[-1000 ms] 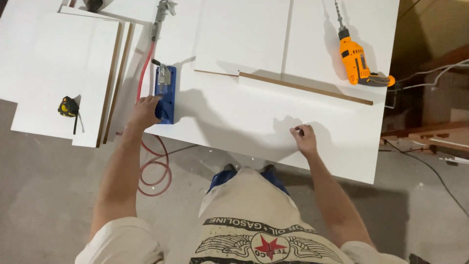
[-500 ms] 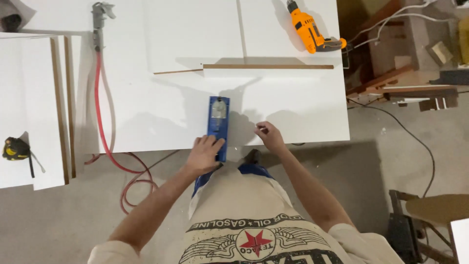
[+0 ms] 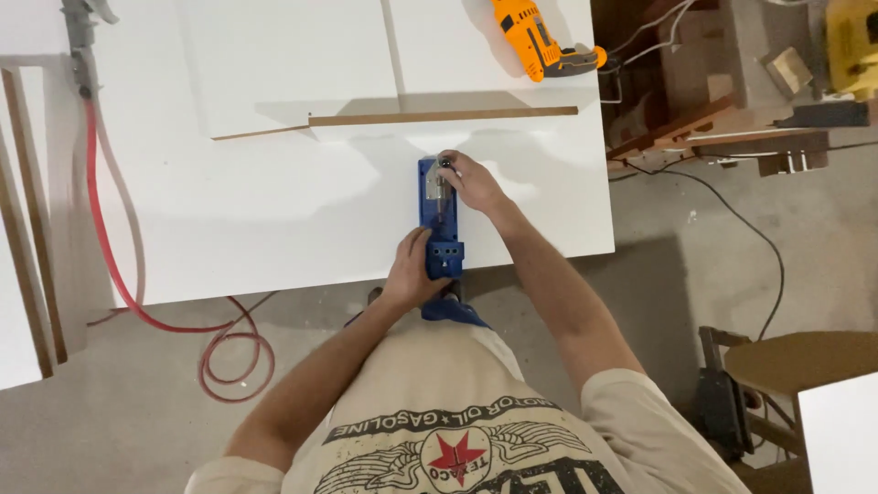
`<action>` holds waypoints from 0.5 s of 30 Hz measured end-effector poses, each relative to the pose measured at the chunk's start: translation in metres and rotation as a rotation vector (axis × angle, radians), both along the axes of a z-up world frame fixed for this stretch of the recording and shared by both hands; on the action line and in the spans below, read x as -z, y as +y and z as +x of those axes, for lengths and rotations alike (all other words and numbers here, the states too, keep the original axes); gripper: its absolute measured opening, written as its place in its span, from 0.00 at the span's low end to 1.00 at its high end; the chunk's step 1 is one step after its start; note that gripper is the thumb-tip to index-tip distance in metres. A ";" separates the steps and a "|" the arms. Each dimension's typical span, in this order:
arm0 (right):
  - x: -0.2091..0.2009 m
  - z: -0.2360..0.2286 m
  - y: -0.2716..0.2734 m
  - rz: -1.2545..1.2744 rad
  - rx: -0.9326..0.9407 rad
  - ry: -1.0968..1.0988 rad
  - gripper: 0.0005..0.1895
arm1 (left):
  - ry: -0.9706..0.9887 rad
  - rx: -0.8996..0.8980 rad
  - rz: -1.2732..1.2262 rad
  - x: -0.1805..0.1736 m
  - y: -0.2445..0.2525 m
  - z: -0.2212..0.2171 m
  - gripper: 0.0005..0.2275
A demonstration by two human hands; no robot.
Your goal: Drilling pocket holes into a wooden board using a pocket hole jig and a power drill.
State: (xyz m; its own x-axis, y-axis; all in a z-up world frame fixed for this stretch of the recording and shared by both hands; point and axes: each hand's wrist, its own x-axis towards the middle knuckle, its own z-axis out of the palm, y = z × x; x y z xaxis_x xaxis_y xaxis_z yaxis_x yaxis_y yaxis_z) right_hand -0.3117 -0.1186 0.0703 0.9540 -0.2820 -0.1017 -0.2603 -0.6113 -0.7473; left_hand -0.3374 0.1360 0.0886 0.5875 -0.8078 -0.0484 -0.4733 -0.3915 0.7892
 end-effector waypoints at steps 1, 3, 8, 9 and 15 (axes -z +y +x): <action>0.000 0.005 -0.002 0.010 -0.011 0.007 0.20 | 0.007 -0.011 0.010 0.001 0.001 0.000 0.43; 0.003 0.011 -0.004 -0.085 0.000 0.037 0.23 | 0.299 -0.097 0.027 0.005 0.004 -0.006 0.37; 0.036 0.036 -0.002 -0.152 0.012 0.072 0.30 | 0.271 -0.152 -0.054 0.025 -0.001 -0.019 0.39; 0.043 0.041 -0.003 -0.189 0.026 0.056 0.32 | 0.306 -0.158 -0.052 0.028 -0.002 -0.019 0.40; 0.035 0.044 -0.003 -0.177 0.014 0.016 0.31 | 0.340 -0.184 0.085 0.010 -0.005 -0.020 0.40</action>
State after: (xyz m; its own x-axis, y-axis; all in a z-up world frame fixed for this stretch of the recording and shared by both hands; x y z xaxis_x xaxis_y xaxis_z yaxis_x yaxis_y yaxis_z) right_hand -0.2678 -0.1219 0.0356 0.9485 -0.3100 -0.0648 -0.2810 -0.7292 -0.6239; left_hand -0.3574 0.1306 0.0784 0.6611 -0.6752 -0.3273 -0.1064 -0.5162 0.8499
